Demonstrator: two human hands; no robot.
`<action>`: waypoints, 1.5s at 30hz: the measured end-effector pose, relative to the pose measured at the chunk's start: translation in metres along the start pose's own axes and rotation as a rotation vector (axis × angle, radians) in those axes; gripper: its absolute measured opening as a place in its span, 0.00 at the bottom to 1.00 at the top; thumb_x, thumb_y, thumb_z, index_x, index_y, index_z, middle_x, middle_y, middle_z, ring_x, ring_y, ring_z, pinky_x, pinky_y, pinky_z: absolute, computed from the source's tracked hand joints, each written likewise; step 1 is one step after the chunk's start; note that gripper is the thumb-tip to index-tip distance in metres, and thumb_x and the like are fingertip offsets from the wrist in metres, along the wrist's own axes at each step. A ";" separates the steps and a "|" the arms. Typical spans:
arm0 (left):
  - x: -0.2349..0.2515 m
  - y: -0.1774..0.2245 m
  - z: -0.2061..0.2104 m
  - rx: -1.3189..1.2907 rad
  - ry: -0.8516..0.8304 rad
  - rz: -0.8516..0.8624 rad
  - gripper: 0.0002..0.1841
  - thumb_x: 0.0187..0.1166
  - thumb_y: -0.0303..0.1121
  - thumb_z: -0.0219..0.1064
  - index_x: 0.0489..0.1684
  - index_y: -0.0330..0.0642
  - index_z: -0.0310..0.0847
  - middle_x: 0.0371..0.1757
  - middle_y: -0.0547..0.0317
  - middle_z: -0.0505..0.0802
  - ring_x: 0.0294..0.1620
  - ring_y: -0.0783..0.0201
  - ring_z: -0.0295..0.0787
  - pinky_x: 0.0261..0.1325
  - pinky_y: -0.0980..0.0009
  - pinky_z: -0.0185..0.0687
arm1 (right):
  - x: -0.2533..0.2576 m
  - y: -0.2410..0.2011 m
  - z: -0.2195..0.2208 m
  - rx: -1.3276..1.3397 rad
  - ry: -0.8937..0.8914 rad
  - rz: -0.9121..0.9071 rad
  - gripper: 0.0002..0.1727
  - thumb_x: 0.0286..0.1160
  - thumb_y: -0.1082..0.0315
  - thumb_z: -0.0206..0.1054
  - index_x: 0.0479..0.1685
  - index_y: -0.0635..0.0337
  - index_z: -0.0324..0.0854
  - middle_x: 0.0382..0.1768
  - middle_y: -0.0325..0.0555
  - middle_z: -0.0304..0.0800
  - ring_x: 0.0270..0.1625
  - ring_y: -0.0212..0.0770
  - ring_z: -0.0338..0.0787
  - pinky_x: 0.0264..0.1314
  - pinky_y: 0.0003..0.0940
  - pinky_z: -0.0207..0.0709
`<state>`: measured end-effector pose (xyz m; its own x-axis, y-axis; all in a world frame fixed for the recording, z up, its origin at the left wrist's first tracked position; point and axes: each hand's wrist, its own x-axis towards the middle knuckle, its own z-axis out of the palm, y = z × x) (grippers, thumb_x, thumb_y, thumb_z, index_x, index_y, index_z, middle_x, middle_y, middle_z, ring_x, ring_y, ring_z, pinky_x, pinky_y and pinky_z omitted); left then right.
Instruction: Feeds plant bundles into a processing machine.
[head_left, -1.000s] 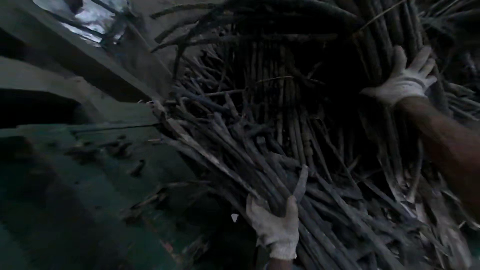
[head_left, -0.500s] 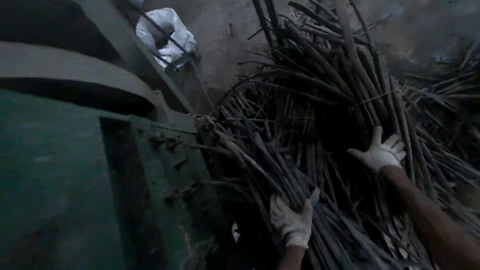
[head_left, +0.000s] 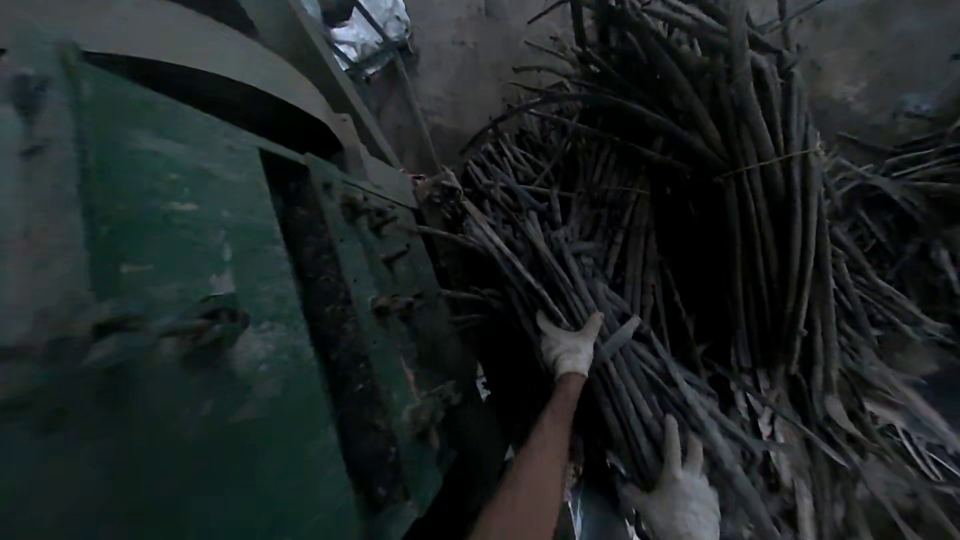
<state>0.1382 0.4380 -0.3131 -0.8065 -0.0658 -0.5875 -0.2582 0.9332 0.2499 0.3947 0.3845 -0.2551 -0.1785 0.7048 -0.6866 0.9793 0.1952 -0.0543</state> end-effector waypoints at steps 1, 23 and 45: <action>0.003 0.001 -0.001 0.002 -0.048 -0.016 0.71 0.37 0.77 0.82 0.91 0.50 0.55 0.65 0.44 0.90 0.62 0.50 0.90 0.62 0.47 0.88 | 0.001 0.002 0.000 0.005 0.027 -0.023 0.85 0.14 0.32 0.91 0.96 0.34 0.46 0.89 0.60 0.59 0.61 0.70 0.87 0.49 0.68 0.86; -0.126 0.167 -0.103 -0.341 -0.221 0.571 0.61 0.65 0.56 0.81 0.96 0.80 0.31 0.95 0.46 0.53 0.65 0.39 0.85 0.48 0.38 0.89 | 0.071 -0.001 -0.151 0.107 0.231 -0.010 0.77 0.38 0.35 0.87 0.98 0.37 0.39 0.81 0.68 0.68 0.70 0.73 0.82 0.60 0.73 0.81; -0.135 -0.257 -0.197 0.543 -0.681 0.435 0.26 0.81 0.43 0.65 0.81 0.64 0.76 0.78 0.62 0.84 0.79 0.61 0.80 0.83 0.55 0.75 | 0.084 0.004 -0.113 -0.009 -0.095 0.058 0.67 0.59 0.33 0.76 0.98 0.37 0.31 0.81 0.73 0.67 0.75 0.74 0.78 0.70 0.72 0.75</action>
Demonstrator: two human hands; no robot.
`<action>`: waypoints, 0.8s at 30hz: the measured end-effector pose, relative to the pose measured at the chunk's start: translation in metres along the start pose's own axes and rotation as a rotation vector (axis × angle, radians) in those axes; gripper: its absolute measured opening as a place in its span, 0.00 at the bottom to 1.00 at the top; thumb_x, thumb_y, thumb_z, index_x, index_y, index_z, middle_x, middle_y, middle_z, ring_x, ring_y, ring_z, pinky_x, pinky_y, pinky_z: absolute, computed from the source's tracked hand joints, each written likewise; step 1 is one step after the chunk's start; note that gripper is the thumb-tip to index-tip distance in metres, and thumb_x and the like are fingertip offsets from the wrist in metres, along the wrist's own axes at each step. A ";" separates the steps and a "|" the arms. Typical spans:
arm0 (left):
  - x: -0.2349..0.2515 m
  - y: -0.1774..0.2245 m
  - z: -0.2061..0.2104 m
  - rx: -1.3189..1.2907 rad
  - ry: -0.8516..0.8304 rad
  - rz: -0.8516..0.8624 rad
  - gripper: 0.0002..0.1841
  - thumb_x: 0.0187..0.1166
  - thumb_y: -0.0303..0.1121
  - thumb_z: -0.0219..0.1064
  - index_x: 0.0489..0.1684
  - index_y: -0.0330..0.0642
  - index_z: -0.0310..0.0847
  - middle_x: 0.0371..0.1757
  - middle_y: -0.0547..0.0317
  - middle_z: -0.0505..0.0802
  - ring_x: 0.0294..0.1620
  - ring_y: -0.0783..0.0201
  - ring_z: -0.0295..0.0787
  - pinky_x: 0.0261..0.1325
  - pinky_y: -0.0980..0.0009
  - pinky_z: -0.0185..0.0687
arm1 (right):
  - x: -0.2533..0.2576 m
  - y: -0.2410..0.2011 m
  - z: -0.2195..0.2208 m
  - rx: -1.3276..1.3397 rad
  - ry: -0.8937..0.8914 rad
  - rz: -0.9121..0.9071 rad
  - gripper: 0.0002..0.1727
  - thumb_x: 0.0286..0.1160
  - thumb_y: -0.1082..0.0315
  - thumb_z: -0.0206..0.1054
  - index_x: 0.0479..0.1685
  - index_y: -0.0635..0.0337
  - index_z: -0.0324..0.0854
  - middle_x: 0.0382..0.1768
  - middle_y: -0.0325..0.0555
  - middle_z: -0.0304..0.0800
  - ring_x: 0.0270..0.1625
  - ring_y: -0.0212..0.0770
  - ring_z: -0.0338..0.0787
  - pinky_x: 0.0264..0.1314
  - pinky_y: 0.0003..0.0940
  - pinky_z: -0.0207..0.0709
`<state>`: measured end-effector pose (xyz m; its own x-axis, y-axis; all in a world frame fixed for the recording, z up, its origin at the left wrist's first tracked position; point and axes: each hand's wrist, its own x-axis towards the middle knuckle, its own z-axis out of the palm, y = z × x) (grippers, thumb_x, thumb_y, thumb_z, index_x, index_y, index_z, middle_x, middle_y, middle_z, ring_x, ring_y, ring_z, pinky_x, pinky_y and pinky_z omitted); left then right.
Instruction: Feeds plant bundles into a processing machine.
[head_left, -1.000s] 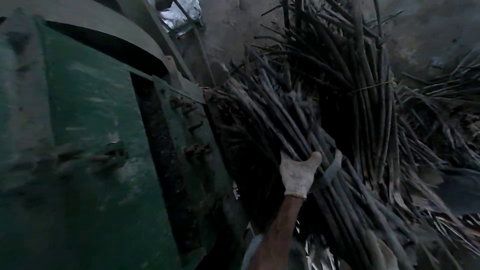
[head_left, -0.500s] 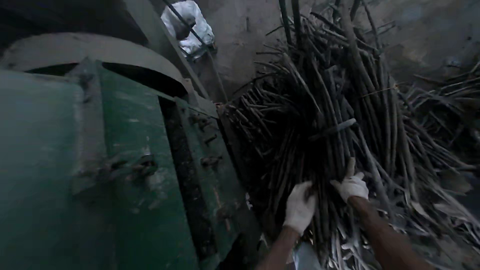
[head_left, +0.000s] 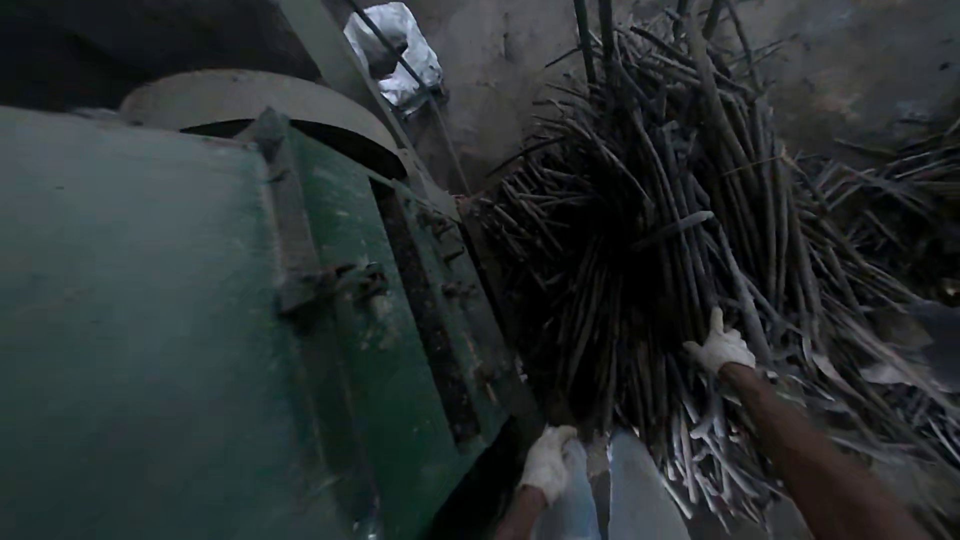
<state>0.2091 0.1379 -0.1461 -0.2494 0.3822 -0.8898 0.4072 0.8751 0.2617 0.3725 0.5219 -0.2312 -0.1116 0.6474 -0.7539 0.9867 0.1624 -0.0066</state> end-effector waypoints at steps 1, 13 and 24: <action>-0.003 -0.003 -0.003 -0.004 0.025 0.008 0.27 0.79 0.42 0.66 0.81 0.65 0.75 0.78 0.63 0.84 0.77 0.61 0.81 0.81 0.55 0.77 | -0.020 0.011 0.011 0.014 -0.007 -0.004 0.62 0.61 0.35 0.75 0.98 0.37 0.39 0.83 0.72 0.64 0.77 0.75 0.74 0.72 0.74 0.72; -0.072 -0.051 -0.099 0.195 0.333 0.316 0.23 0.80 0.44 0.65 0.76 0.64 0.80 0.75 0.63 0.85 0.73 0.66 0.84 0.76 0.63 0.82 | -0.304 0.154 0.223 0.409 -0.413 0.185 0.33 0.79 0.42 0.67 0.78 0.52 0.78 0.73 0.57 0.84 0.77 0.57 0.81 0.80 0.62 0.71; -0.113 -0.114 -0.193 0.826 0.469 0.384 0.25 0.73 0.45 0.70 0.73 0.67 0.82 0.79 0.57 0.83 0.81 0.50 0.76 0.79 0.46 0.75 | -0.394 0.178 0.284 0.936 -0.213 0.476 0.34 0.79 0.45 0.69 0.82 0.48 0.73 0.70 0.58 0.86 0.68 0.60 0.88 0.66 0.64 0.82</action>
<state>0.0210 0.0519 -0.0029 -0.2212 0.8265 -0.5177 0.9658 0.2592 0.0011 0.6261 0.0844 -0.1216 0.2422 0.3355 -0.9104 0.6319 -0.7666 -0.1144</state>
